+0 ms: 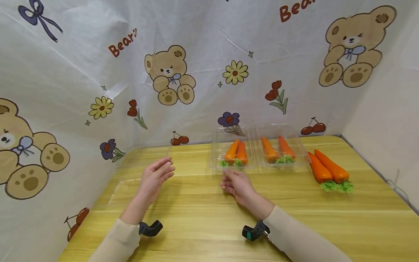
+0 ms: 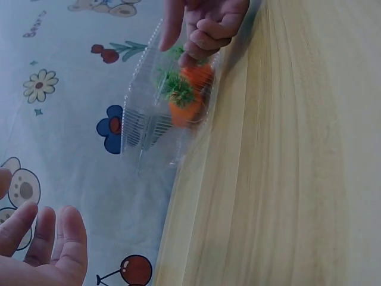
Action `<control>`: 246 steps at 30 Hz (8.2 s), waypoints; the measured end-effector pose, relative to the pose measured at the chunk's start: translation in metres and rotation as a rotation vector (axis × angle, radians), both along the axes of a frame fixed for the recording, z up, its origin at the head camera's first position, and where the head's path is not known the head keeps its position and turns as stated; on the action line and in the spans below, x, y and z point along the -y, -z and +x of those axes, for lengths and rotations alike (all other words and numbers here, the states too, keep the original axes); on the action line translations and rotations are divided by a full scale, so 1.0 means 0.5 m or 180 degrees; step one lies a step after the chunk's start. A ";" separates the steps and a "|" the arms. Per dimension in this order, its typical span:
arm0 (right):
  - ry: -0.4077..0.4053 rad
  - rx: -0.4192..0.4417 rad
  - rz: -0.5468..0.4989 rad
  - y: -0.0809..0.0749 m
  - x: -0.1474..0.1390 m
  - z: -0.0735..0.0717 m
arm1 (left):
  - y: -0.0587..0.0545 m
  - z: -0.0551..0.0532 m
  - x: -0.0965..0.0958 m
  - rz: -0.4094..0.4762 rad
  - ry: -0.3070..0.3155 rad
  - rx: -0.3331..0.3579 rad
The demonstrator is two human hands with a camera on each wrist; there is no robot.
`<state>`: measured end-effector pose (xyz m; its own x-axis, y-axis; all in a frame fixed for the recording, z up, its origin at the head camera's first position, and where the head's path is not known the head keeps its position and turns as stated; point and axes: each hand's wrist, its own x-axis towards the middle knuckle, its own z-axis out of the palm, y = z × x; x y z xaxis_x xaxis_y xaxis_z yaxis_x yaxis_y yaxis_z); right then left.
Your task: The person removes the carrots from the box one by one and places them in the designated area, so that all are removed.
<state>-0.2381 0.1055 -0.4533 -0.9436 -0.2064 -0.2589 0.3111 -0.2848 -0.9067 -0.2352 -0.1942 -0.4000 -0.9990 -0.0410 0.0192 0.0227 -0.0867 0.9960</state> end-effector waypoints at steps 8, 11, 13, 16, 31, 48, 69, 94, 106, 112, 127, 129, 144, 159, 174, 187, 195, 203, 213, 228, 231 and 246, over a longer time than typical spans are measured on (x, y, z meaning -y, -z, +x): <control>0.0065 0.0076 -0.0236 0.001 -0.013 -0.010 | 0.008 -0.010 -0.025 -0.0017 0.0122 -0.0026; 0.0073 0.0106 -0.0259 0.000 -0.016 -0.013 | 0.010 -0.014 -0.032 0.0008 0.0127 -0.0022; 0.0097 0.0118 -0.0254 -0.002 -0.016 -0.015 | 0.012 -0.016 -0.038 0.0025 0.0132 -0.0010; 0.0122 0.0094 -0.0242 -0.003 -0.016 -0.018 | 0.016 -0.018 -0.047 0.0034 0.0171 0.0020; 0.0069 0.0066 -0.0272 0.003 -0.023 -0.014 | 0.031 -0.015 -0.073 0.0122 0.0330 0.0129; -0.0114 0.0016 -0.0252 0.000 -0.025 0.009 | 0.049 -0.020 -0.093 0.0283 0.0406 0.0292; -0.0604 0.0015 -0.0224 -0.003 -0.053 0.048 | 0.075 -0.034 -0.120 0.0395 0.0509 0.0507; -0.1043 -0.0118 -0.0266 0.004 -0.065 0.071 | 0.093 -0.047 -0.108 0.0679 0.0351 0.0705; -0.1210 -0.0095 -0.0295 0.006 -0.075 0.070 | 0.102 -0.057 -0.105 0.0727 0.0234 0.0746; -0.1242 -0.0115 -0.0284 0.009 -0.079 0.069 | 0.103 -0.055 -0.105 0.0714 0.0194 0.0784; -0.0952 -0.0021 -0.0330 0.001 -0.086 0.076 | 0.098 -0.043 -0.107 0.0736 0.0284 0.0724; -0.0916 -0.0035 -0.0350 0.000 -0.088 0.078 | 0.096 -0.039 -0.109 0.0746 0.0302 0.0723; -0.0529 0.0008 -0.0438 -0.007 -0.087 0.080 | 0.098 -0.027 -0.121 0.0855 0.0361 0.0751; -0.0184 -0.0010 -0.0276 -0.014 -0.074 0.085 | 0.098 -0.013 -0.134 0.0781 0.0298 0.0752; -0.0257 -0.0170 -0.0238 -0.011 -0.093 0.078 | 0.096 -0.029 -0.112 0.0805 0.0060 0.0803; -0.0327 -0.0262 -0.0123 -0.008 -0.119 0.061 | 0.101 -0.029 -0.108 0.0882 -0.0157 0.0829; -0.0410 -0.0308 -0.0064 -0.012 -0.134 0.052 | 0.104 -0.027 -0.102 0.0808 -0.0179 0.0800; -0.0418 -0.0304 -0.0042 -0.010 -0.146 0.043 | 0.110 -0.017 -0.094 0.0822 -0.0152 0.0799; -0.0408 -0.0302 0.0089 -0.013 -0.157 0.042 | 0.115 0.001 -0.081 0.0909 0.0057 0.0709; -0.0063 -0.1607 0.1634 -0.002 -0.167 0.047 | 0.110 0.023 -0.078 0.1049 0.0132 0.0688; -0.0014 -0.2125 0.1888 0.001 -0.173 0.048 | 0.111 0.024 -0.077 0.1067 0.0137 0.0683; -0.0425 -0.3445 0.2138 0.012 -0.199 0.043 | 0.116 0.029 -0.071 0.1042 0.0181 0.0625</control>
